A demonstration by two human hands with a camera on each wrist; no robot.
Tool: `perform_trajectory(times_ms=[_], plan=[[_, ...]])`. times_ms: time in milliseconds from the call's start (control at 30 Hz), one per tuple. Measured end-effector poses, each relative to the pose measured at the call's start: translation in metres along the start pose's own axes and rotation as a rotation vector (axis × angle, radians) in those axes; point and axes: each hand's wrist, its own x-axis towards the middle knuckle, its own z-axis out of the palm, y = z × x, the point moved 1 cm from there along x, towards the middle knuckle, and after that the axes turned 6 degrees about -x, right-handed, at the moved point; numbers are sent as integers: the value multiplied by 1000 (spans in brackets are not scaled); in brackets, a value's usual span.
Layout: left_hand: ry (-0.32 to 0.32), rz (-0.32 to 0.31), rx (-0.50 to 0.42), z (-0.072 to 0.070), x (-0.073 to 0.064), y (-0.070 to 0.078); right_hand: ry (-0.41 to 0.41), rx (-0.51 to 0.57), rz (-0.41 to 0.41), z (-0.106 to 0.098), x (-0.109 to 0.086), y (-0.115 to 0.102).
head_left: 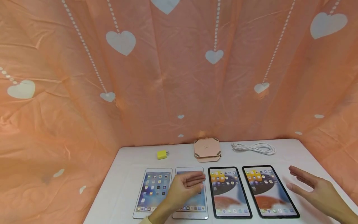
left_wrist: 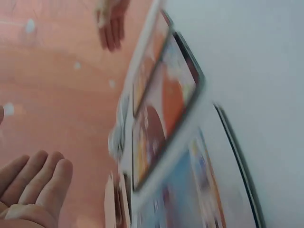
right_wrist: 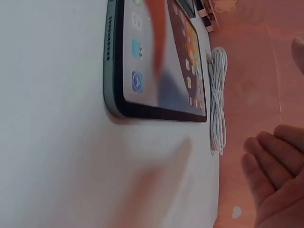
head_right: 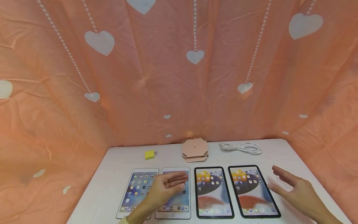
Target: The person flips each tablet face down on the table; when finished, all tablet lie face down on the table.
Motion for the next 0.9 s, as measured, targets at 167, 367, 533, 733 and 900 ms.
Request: perform_trajectory(times_ms=[167, 367, 533, 733, 900], plan=[[0, -57, -98, 38, 19, -11, -45, 170, -19, 3, 1, -4], [90, -233, -133, 84, 38, -28, -183, 223, 28, 3, 3, -3], [207, -360, -154, 118, 52, -40, -263, 215, 50, 3, 4, -5], [295, -359, -164, 146, 65, -52, -455, 157, 194, 4, 13, -5], [350, -353, -133, 156, 72, -58, -533, 155, 273, 6, 15, -5]])
